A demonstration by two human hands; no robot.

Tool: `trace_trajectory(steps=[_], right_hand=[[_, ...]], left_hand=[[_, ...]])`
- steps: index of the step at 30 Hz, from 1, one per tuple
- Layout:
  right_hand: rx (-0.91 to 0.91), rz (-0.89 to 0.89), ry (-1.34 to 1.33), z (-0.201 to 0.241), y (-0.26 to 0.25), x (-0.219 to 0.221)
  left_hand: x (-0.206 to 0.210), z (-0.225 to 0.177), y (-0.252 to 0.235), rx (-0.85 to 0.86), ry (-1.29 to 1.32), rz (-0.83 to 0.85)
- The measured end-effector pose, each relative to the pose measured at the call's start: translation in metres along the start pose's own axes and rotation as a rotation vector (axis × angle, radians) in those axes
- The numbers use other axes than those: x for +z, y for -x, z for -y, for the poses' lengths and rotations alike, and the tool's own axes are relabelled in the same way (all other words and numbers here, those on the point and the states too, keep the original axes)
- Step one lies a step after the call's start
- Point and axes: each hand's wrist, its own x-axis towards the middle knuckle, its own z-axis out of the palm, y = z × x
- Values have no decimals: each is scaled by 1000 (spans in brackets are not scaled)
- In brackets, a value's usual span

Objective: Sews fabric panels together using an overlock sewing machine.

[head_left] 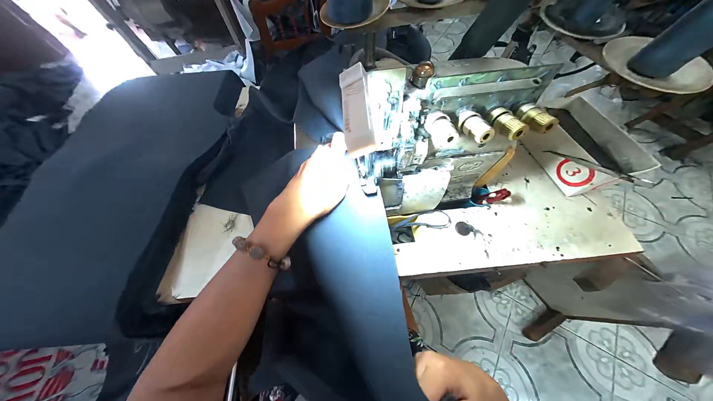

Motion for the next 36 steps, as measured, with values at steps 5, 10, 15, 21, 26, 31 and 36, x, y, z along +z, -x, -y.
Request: trace_trajectory(steps=[5,10,15,21,26,31,36], right_hand=[[49,-235,74,-20,-5,-13],[189,-539,194,-32,-22,-19],[339,-807,224,-33,-50,-21],[354,-689,221,-25,-60,-42],[426,-534,59,-21,-58,-62],[356,-776,-447,-27,-95,-50],[298,-909,-627,-27,-133,-40]], left_hand=[[-4,13,-50,-56,69,-38],[-46,-23,-46,-180,177,7],[-26,20,-94,-118,18,-105],[10,35,61,-46,207,-335],[81,44,183,-113,68,-360],[13,52,142,-168,-123,-297],[-34,63,51,-242,-139,-207]])
